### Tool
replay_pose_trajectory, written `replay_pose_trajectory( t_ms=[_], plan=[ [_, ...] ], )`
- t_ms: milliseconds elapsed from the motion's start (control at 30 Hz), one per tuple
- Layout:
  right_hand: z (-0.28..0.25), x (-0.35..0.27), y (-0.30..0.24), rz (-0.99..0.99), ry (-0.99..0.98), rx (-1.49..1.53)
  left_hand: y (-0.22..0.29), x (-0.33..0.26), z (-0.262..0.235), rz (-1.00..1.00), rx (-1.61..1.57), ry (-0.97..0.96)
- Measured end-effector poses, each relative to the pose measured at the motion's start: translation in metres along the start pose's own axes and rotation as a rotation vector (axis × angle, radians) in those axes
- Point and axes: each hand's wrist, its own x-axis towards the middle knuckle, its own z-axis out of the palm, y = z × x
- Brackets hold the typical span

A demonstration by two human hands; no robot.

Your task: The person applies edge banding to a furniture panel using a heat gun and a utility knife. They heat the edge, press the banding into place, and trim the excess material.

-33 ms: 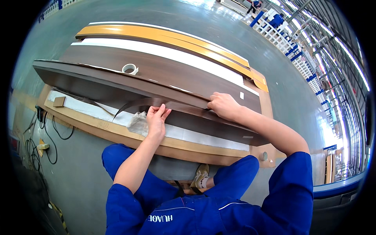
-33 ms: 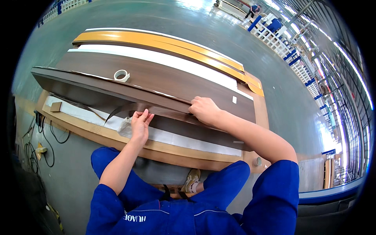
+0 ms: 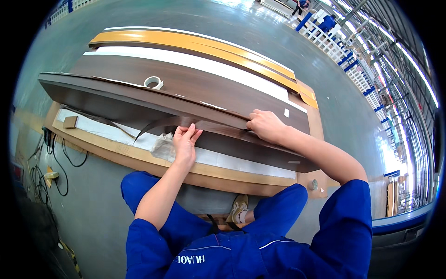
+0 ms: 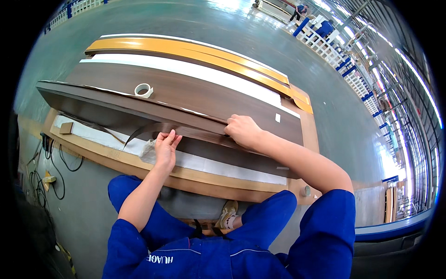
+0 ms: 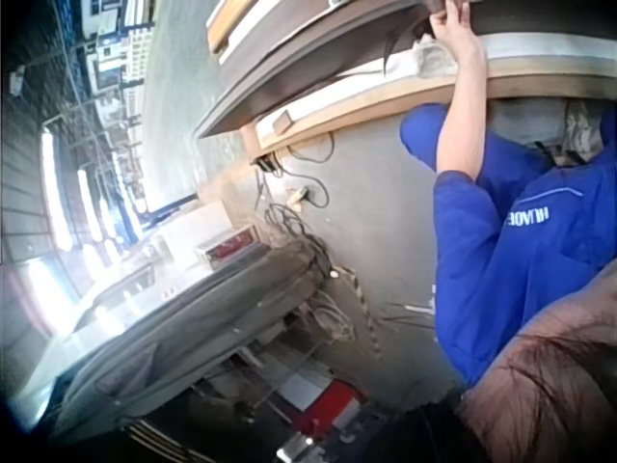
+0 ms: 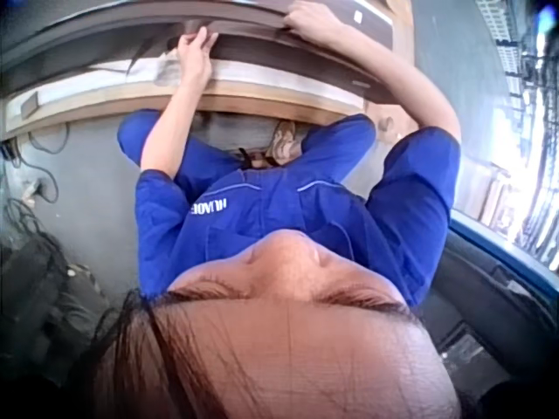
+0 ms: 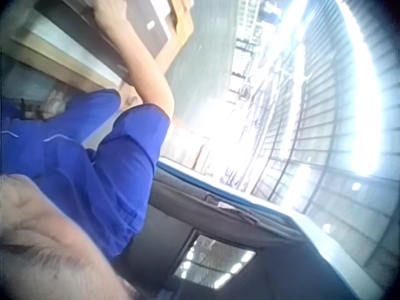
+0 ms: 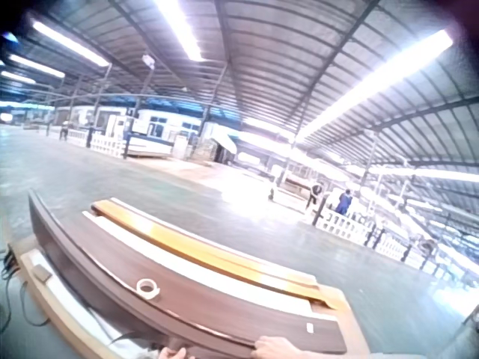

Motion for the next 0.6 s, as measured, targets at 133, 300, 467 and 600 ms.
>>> replay_pose_trajectory(
  t_ms=[133,300,467,600],
  plan=[
    [0.006,-0.013,0.005,0.018,-0.006,-0.020,-0.002,0.002,-0.004,0.010,0.017,-0.024],
    [0.005,-0.028,0.009,0.036,-0.023,-0.037,-0.002,0.004,-0.006,0.023,0.042,-0.032],
    [0.007,-0.043,0.015,0.074,-0.087,-0.060,-0.001,0.004,-0.008,0.015,0.063,-0.046],
    [0.012,-0.057,0.021,0.078,-0.063,-0.083,0.000,0.003,-0.005,0.012,0.068,-0.029]
  ],
)
